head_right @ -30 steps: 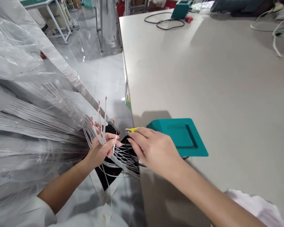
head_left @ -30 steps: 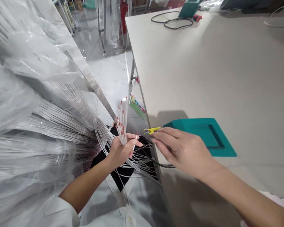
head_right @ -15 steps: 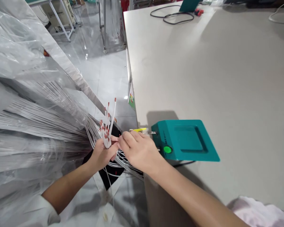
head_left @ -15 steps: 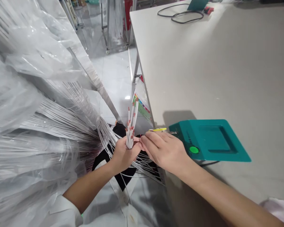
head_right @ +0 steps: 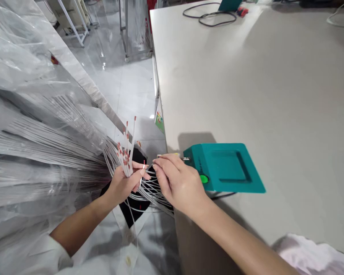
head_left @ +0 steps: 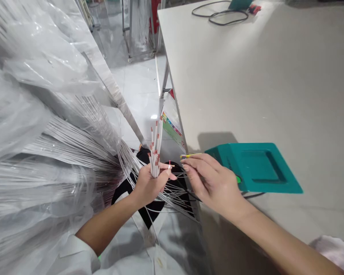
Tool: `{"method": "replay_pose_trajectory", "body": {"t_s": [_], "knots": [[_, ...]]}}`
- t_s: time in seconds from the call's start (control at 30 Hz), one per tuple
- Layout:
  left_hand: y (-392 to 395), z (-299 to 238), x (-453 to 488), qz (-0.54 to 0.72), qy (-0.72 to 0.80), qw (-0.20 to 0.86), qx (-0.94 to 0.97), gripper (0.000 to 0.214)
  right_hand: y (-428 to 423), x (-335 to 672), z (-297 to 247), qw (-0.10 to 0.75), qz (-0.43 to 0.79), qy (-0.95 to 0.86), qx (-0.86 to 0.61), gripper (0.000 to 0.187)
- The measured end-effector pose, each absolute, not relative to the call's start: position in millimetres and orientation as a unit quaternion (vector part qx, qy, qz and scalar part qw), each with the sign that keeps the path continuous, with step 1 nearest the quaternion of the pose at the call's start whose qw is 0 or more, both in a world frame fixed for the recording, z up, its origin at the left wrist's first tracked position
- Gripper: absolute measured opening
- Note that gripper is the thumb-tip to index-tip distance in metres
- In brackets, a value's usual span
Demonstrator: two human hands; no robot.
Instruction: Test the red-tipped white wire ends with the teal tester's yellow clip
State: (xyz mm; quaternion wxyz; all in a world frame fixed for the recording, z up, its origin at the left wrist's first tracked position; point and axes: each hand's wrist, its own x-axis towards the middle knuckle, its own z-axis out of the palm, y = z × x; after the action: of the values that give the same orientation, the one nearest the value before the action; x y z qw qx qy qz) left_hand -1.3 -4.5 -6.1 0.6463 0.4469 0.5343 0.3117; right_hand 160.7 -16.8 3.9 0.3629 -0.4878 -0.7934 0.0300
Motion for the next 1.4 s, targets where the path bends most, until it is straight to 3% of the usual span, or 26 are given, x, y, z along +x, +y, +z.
{"method": "replay_pose_trajectory", "body": {"t_s": [0.2,0.5,0.63,0.8,0.93,1.4], "knots": [[-8,-10,-8,0.302,0.482,0.664,0.485,0.022,-12,153,0,0.293,0.107,-0.83,-0.463,0.016],[-5,-14,-4,0.309,0.506,0.671,0.445,0.022,-16,172,13,0.239,-0.116,-0.855,-0.445,0.013],[2,-12,1,0.317,0.484,0.682,0.447,0.044,-12,192,24,0.119,-0.161,-0.846,-0.495,0.023],[9,-16,8,0.325,0.459,0.69,0.455,0.043,0,201,32,0.011,-0.103,-0.858,-0.503,0.019],[12,-17,14,0.34,0.446,0.692,0.455,0.048,9,200,35,-0.014,-0.073,-0.864,-0.497,0.013],[11,-27,26,0.305,0.49,0.674,0.461,0.05,13,205,28,-0.022,-0.058,-0.873,-0.484,0.02]]}}
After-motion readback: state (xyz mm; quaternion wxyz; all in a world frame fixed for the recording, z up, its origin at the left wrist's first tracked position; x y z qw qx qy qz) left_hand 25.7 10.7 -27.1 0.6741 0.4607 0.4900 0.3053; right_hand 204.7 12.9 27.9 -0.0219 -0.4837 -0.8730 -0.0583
